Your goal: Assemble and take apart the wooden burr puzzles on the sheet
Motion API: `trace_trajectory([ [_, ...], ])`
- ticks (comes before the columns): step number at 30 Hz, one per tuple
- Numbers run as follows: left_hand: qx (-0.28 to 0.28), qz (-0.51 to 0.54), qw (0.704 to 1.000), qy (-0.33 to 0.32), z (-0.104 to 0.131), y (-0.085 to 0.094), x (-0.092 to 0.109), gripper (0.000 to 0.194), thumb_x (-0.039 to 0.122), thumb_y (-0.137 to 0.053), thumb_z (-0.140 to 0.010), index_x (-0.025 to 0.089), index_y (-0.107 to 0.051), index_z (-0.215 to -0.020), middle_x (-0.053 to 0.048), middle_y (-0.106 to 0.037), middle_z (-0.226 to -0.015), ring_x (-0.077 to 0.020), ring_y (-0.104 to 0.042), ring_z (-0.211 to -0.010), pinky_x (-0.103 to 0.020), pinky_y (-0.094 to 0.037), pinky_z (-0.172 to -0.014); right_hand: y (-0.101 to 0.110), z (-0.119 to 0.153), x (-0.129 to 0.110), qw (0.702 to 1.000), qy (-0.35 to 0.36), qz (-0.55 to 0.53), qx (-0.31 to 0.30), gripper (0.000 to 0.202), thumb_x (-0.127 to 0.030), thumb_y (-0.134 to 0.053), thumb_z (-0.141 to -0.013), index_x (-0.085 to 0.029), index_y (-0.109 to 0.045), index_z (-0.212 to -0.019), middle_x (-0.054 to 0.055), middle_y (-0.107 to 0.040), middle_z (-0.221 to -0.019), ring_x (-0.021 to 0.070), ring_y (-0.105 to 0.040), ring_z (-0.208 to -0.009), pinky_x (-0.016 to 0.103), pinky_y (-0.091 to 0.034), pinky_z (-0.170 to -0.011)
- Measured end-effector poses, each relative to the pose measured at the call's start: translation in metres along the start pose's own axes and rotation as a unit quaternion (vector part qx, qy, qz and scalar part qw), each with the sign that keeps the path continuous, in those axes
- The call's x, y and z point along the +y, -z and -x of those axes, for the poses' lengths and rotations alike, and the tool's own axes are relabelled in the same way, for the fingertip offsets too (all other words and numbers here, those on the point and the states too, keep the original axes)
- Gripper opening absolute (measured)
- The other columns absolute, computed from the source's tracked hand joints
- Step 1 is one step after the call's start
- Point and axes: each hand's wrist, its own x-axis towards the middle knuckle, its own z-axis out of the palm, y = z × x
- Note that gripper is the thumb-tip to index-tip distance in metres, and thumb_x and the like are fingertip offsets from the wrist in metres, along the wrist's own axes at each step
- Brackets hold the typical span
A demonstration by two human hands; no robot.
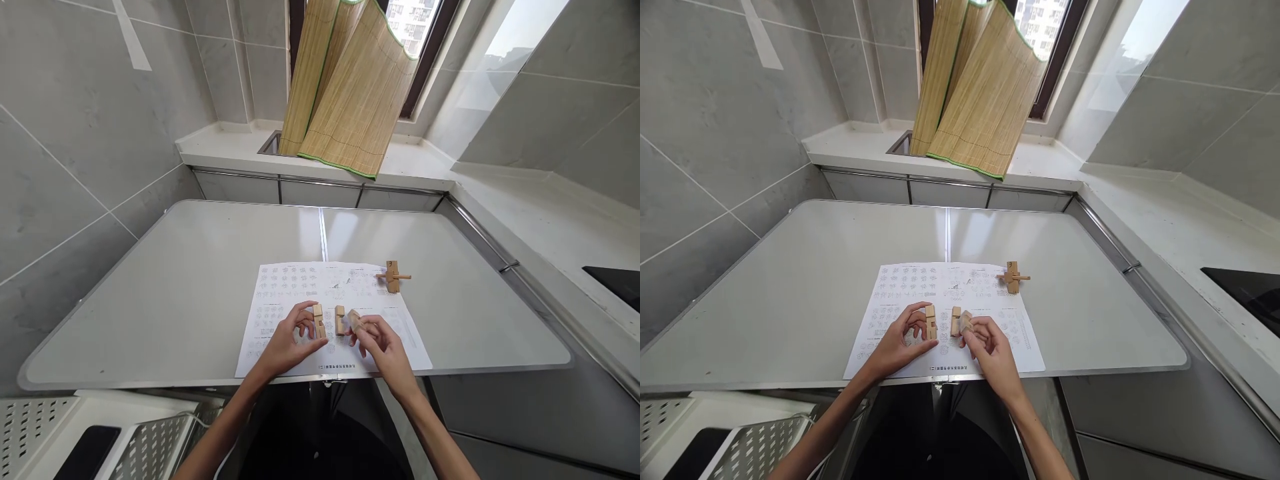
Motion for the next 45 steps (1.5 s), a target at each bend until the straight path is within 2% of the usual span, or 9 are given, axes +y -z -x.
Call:
trace_trajectory([
  [8, -0.025, -0.025, 0.999, -0.004, -0.001, -0.002, 0.001, 0.068, 0.042, -0.079, -0.085, 0.027, -0.047, -0.144, 0.0, -0.066, -0.093, -0.0173, -0.063, -0.081, -0.035, -0.053, -0.082, -0.016, -0.003, 0.004, 0.988, -0.046, -0.143, -0.041, 0.037, -0.048, -0.086, -0.082, -0.025, -0.058, -0.09, 0.002, -0.072, -0.086, 0.015, -0.056, -0.063, 0.027, -0.041, -0.055],
  [12, -0.025, -0.026, 0.999, -0.006, 0.0, -0.002, 0.002, 0.068, 0.041, -0.079, -0.085, 0.027, -0.047, -0.143, 0.0, -0.068, -0.095, -0.017, -0.063, -0.081, -0.035, -0.053, -0.082, -0.016, -0.005, 0.006, 0.986, -0.062, -0.145, -0.05, 0.035, -0.049, -0.083, -0.085, -0.027, -0.059, -0.098, 0.003, -0.076, -0.091, 0.0145, -0.056, -0.059, 0.027, -0.037, -0.052],
  [17, -0.02, -0.013, 1.0, -0.005, -0.001, -0.002, 0.002, 0.067, 0.038, -0.079, -0.086, 0.027, -0.047, -0.143, 0.0, -0.067, -0.095, -0.0169, -0.064, -0.08, -0.035, -0.054, -0.082, -0.015, -0.013, 0.0, 0.988, -0.049, -0.136, -0.047, 0.045, -0.047, -0.081, -0.088, -0.028, -0.063, -0.124, 0.007, -0.078, -0.101, 0.0135, -0.054, -0.057, 0.032, -0.045, -0.058],
  [23, -0.011, -0.013, 1.0, 0.0, -0.002, -0.004, 0.003, 0.066, 0.039, -0.079, -0.086, 0.025, -0.048, -0.143, 0.001, -0.065, -0.09, -0.0165, -0.063, -0.078, -0.035, -0.054, -0.082, -0.015, -0.016, -0.005, 0.988, -0.038, -0.143, -0.046, 0.024, -0.046, -0.074, -0.094, -0.024, -0.069, -0.102, 0.006, -0.074, -0.108, 0.011, -0.049, -0.059, 0.032, -0.047, -0.064],
  [27, -0.006, -0.017, 1.0, 0.002, -0.003, -0.004, 0.007, 0.065, 0.039, -0.077, -0.087, 0.025, -0.047, -0.142, -0.001, -0.07, -0.098, -0.0172, -0.066, -0.08, -0.035, -0.054, -0.081, -0.011, -0.015, -0.009, 0.982, -0.054, -0.164, -0.079, 0.03, -0.048, -0.072, -0.096, -0.027, -0.06, -0.113, 0.006, -0.075, -0.109, 0.0152, -0.057, -0.066, 0.033, -0.048, -0.064],
  [33, -0.005, -0.019, 1.0, 0.015, -0.004, -0.004, 0.01, 0.064, 0.043, -0.077, -0.088, 0.024, -0.048, -0.141, -0.004, -0.073, -0.1, -0.0183, -0.068, -0.081, -0.036, -0.056, -0.082, -0.004, -0.014, -0.013, 0.988, -0.049, -0.076, -0.125, 0.033, -0.05, -0.07, -0.097, -0.024, -0.067, -0.117, 0.006, -0.072, -0.097, 0.0198, -0.063, -0.084, 0.037, -0.053, -0.083],
  [36, -0.01, -0.017, 1.0, 0.013, -0.004, -0.004, 0.01, 0.063, 0.045, -0.075, -0.089, 0.024, -0.047, -0.142, -0.004, -0.072, -0.1, -0.0183, -0.067, -0.081, -0.037, -0.056, -0.083, -0.005, -0.016, -0.012, 0.991, -0.024, -0.041, -0.124, 0.032, -0.049, -0.071, -0.096, -0.026, -0.072, -0.118, 0.006, -0.065, -0.11, 0.0178, -0.066, -0.085, 0.037, -0.056, -0.088],
  [39, -0.012, -0.015, 1.0, 0.009, -0.004, -0.004, 0.008, 0.063, 0.045, -0.076, -0.089, 0.024, -0.047, -0.141, -0.003, -0.071, -0.099, -0.0183, -0.067, -0.083, -0.036, -0.055, -0.085, -0.008, -0.019, -0.008, 0.994, 0.016, 0.015, -0.109, 0.027, -0.046, -0.07, -0.097, -0.029, -0.076, -0.115, 0.005, -0.058, -0.114, 0.0159, -0.067, -0.084, 0.033, -0.059, -0.082],
  [45, -0.041, -0.023, 0.999, 0.001, -0.003, -0.001, 0.006, 0.065, 0.045, -0.079, -0.088, 0.026, -0.049, -0.143, 0.001, -0.067, -0.093, -0.0186, -0.065, -0.088, -0.035, -0.054, -0.088, -0.015, -0.026, 0.0, 0.991, 0.103, 0.073, -0.045, 0.021, -0.036, -0.071, -0.097, -0.027, -0.072, -0.116, 0.005, -0.064, -0.107, 0.0188, -0.069, -0.09, 0.035, -0.06, -0.087],
])
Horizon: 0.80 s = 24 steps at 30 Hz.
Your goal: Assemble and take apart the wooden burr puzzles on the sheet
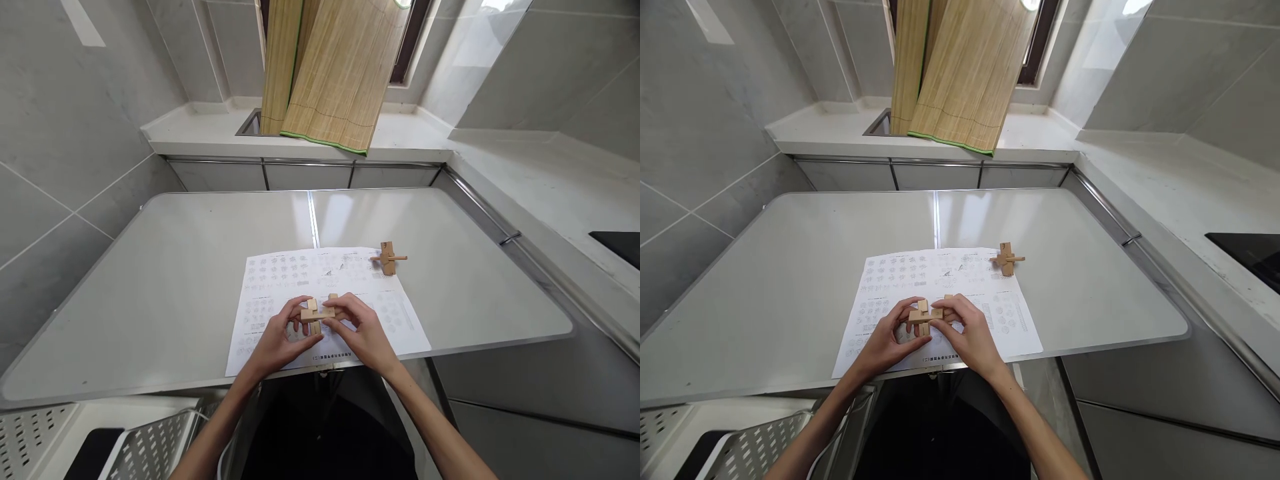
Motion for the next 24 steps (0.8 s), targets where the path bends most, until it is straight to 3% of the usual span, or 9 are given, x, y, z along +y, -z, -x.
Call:
trace_trajectory([
  [7, -0.004, 0.026, 1.0, 0.007, 0.0004, 0.0034, 0.0048, 0.065, 0.044, -0.082, -0.085, 0.026, -0.052, -0.14, 0.0, -0.069, -0.094, -0.0195, -0.067, -0.089, -0.036, -0.056, -0.091, -0.0054, -0.0003, 0.0053, 0.993, 0.09, 0.067, 0.037, 0.015, -0.03, -0.07, -0.099, -0.027, -0.077, -0.112, 0.006, -0.074, -0.102, 0.0219, -0.072, -0.092, 0.037, -0.062, -0.082],
  [12, -0.012, 0.041, 0.999, 0.003, 0.0003, 0.0039, 0.0057, 0.065, 0.042, -0.085, -0.083, 0.026, -0.054, -0.137, -0.001, -0.071, -0.102, -0.0202, -0.068, -0.094, -0.035, -0.057, -0.091, -0.0037, 0.0052, 0.0072, 0.988, 0.117, 0.099, 0.025, 0.026, -0.023, -0.064, -0.103, -0.03, -0.075, -0.125, 0.007, -0.076, -0.115, 0.024, -0.073, -0.108, 0.041, -0.062, -0.094],
  [18, -0.005, 0.024, 1.0, -0.005, 0.0003, 0.0059, 0.0033, 0.065, 0.042, -0.089, -0.076, 0.025, -0.06, -0.131, -0.003, -0.069, -0.105, -0.0197, -0.065, -0.09, -0.033, -0.057, -0.084, -0.0063, 0.0065, 0.0068, 0.984, 0.123, 0.114, 0.059, 0.027, -0.02, -0.065, -0.102, -0.031, -0.076, -0.124, 0.005, -0.078, -0.114, 0.0237, -0.075, -0.105, 0.04, -0.064, -0.091],
  [24, 0.007, 0.028, 1.0, -0.003, 0.001, 0.0063, 0.0053, 0.064, 0.044, -0.091, -0.073, 0.024, -0.063, -0.128, -0.004, -0.068, -0.104, -0.0181, -0.061, -0.084, -0.033, -0.057, -0.082, -0.0063, 0.0048, 0.0046, 0.991, 0.089, 0.084, 0.046, 0.023, -0.028, -0.065, -0.102, -0.031, -0.078, -0.121, 0.006, -0.078, -0.113, 0.0251, -0.076, -0.104, 0.04, -0.067, -0.088],
])
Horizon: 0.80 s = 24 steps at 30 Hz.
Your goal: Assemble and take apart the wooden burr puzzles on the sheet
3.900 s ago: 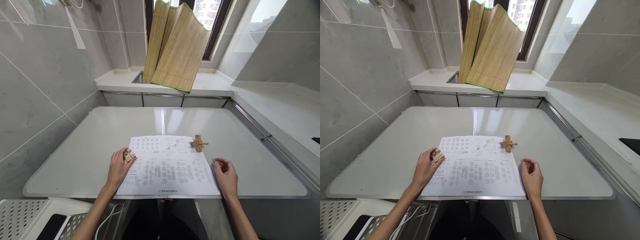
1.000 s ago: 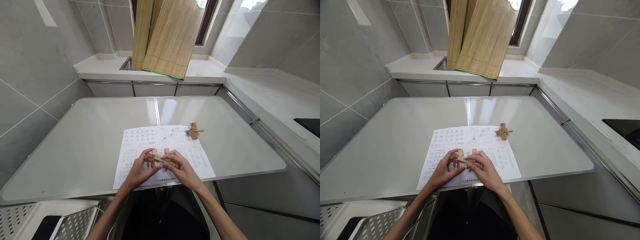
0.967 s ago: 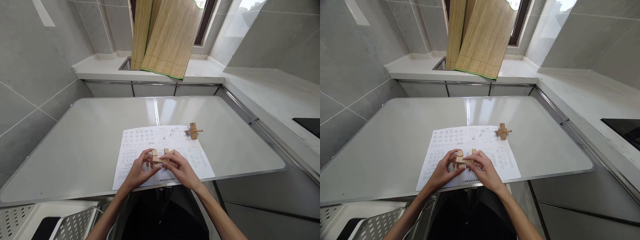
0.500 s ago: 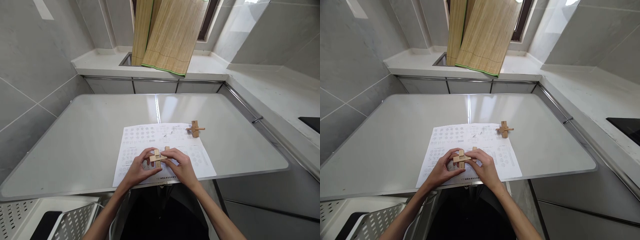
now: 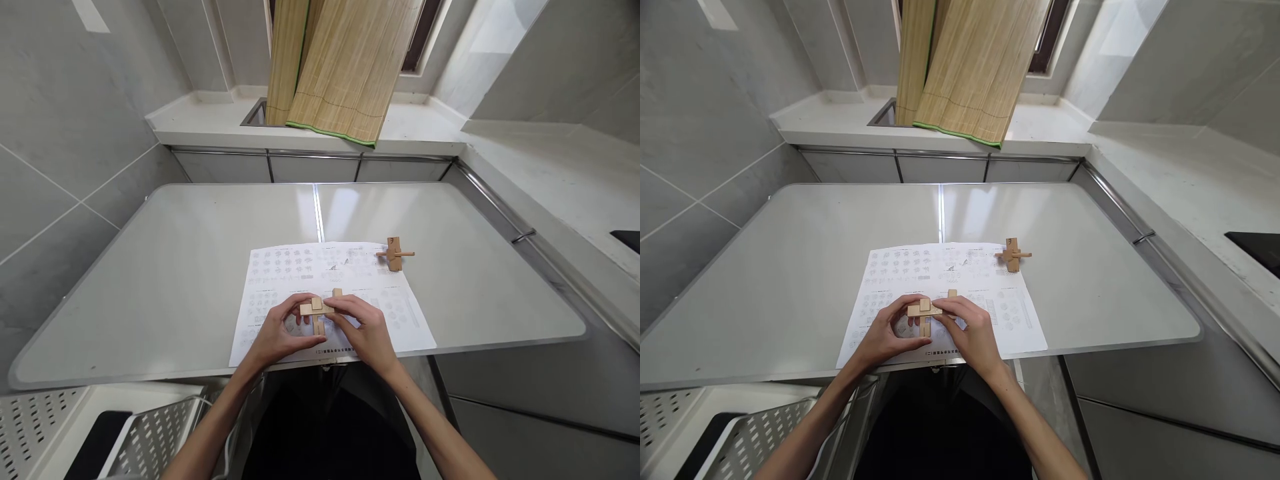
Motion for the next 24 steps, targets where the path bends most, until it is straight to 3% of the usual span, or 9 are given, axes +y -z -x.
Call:
trace_trajectory([
  [7, 0.0, 0.01, 1.0, 0.002, 0.001, -0.001, -0.002, 0.063, 0.043, -0.091, -0.074, 0.023, -0.063, -0.126, -0.006, -0.069, -0.114, -0.0188, -0.064, -0.089, -0.034, -0.058, -0.086, 0.002, -0.001, -0.002, 0.997, -0.065, -0.024, -0.02, 0.019, -0.035, -0.07, -0.098, -0.026, -0.077, -0.114, 0.006, -0.078, -0.11, 0.0241, -0.076, -0.099, 0.04, -0.065, -0.092],
  [10, 0.006, 0.01, 1.0, 0.006, 0.001, -0.002, -0.001, 0.06, 0.042, -0.089, -0.076, 0.023, -0.063, -0.126, -0.005, -0.07, -0.113, -0.0181, -0.065, -0.087, -0.034, -0.058, -0.087, 0.007, 0.0, -0.003, 0.997, -0.071, -0.001, -0.012, 0.026, -0.037, -0.071, -0.098, -0.026, -0.072, -0.122, 0.006, -0.077, -0.115, 0.0238, -0.076, -0.099, 0.041, -0.063, -0.094],
  [17, 0.053, -0.007, 0.998, 0.02, 0.0, -0.005, -0.002, 0.06, 0.045, -0.087, -0.079, 0.022, -0.061, -0.128, -0.005, -0.074, -0.104, -0.0211, -0.07, -0.09, -0.038, -0.061, -0.089, 0.014, 0.016, 0.008, 0.981, -0.082, 0.177, 0.021, 0.026, -0.045, -0.062, -0.102, -0.023, -0.067, -0.114, 0.009, -0.071, -0.104, 0.0236, -0.069, -0.087, 0.036, -0.058, -0.071],
  [24, 0.062, -0.025, 0.998, 0.02, 0.001, -0.006, -0.003, 0.062, 0.045, -0.085, -0.081, 0.022, -0.059, -0.132, -0.005, -0.074, -0.106, -0.0212, -0.071, -0.09, -0.038, -0.061, -0.088, 0.0, 0.02, 0.017, 0.954, -0.068, 0.291, 0.011, 0.031, -0.051, -0.065, -0.099, -0.021, -0.065, -0.111, 0.009, -0.068, -0.102, 0.0265, -0.068, -0.09, 0.035, -0.054, -0.068],
])
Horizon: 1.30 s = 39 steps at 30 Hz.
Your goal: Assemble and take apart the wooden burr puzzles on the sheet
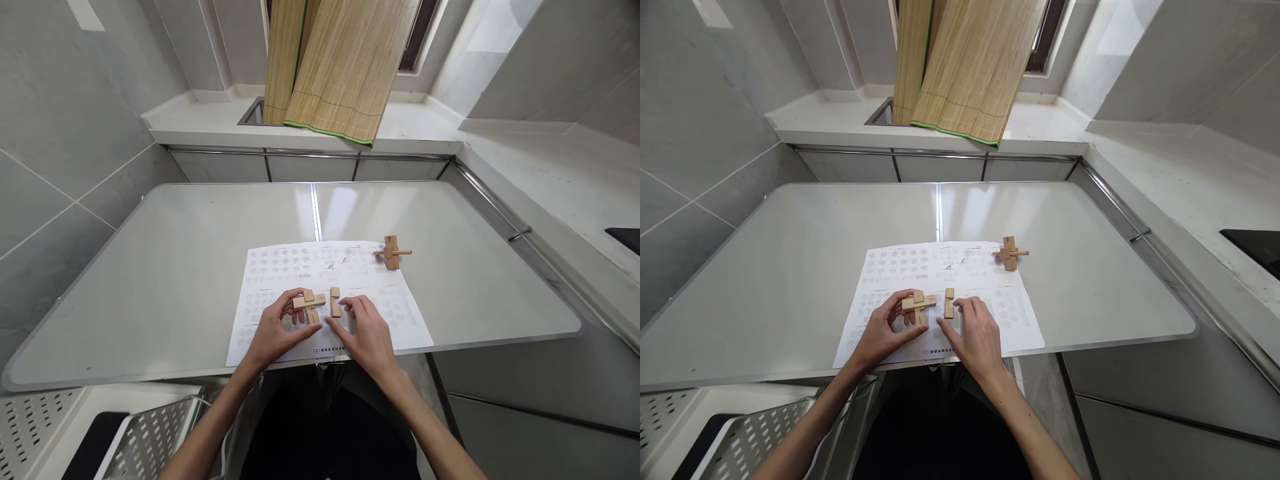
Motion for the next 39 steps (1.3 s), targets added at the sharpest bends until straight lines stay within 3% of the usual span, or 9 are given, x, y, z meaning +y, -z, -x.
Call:
trace_trajectory([
  [7, 0.011, 0.007, 1.0, -0.013, 0.001, 0.0, 0.001, 0.062, 0.045, -0.084, -0.082, 0.021, -0.058, -0.132, -0.004, -0.073, -0.103, -0.0189, -0.067, -0.084, -0.036, -0.06, -0.082, 0.016, -0.008, -0.004, 0.998, 0.025, 0.003, -0.055, 0.025, -0.041, -0.056, -0.106, -0.023, -0.067, -0.118, 0.006, -0.075, -0.096, 0.0222, -0.072, -0.08, 0.032, -0.054, -0.065],
  [13, 0.014, 0.0, 0.999, -0.033, 0.002, -0.001, 0.0, 0.065, 0.048, -0.084, -0.082, 0.022, -0.056, -0.135, -0.001, -0.069, -0.092, -0.018, -0.065, -0.077, -0.035, -0.058, -0.078, 0.041, -0.005, -0.012, 0.986, 0.108, 0.042, -0.117, 0.032, -0.034, -0.042, -0.111, -0.026, -0.06, -0.136, 0.008, -0.075, -0.103, 0.0222, -0.072, -0.077, 0.032, -0.052, -0.06],
  [20, 0.007, -0.039, 0.997, -0.063, 0.008, 0.0, 0.003, 0.062, 0.047, -0.084, -0.08, 0.024, -0.06, -0.132, -0.002, -0.068, -0.097, -0.0166, -0.059, -0.075, -0.033, -0.055, -0.077, 0.038, -0.006, -0.026, 0.982, 0.162, 0.03, -0.095, 0.026, -0.033, -0.04, -0.112, -0.022, -0.061, -0.125, 0.008, -0.073, -0.097, 0.021, -0.071, -0.075, 0.03, -0.049, -0.057],
  [30, -0.01, -0.025, 0.997, -0.079, 0.01, 0.001, 0.001, 0.06, 0.043, -0.087, -0.077, 0.023, -0.061, -0.127, -0.001, -0.068, -0.097, -0.0162, -0.059, -0.078, -0.03, -0.052, -0.075, 0.037, -0.004, -0.032, 0.981, 0.173, 0.032, -0.085, 0.024, -0.032, -0.043, -0.111, -0.022, -0.063, -0.12, 0.008, -0.074, -0.095, 0.0209, -0.072, -0.072, 0.03, -0.05, -0.057],
  [39, -0.036, -0.026, 0.993, -0.109, 0.01, 0.0, -0.006, 0.059, 0.044, -0.089, -0.075, 0.025, -0.064, -0.125, -0.006, -0.068, -0.117, -0.0167, -0.056, -0.083, -0.03, -0.049, -0.072, 0.041, -0.007, -0.041, 0.975, 0.174, -0.015, -0.138, 0.025, -0.027, -0.045, -0.11, -0.025, -0.061, -0.129, 0.007, -0.072, -0.098, 0.0208, -0.07, -0.076, 0.032, -0.055, -0.066],
])
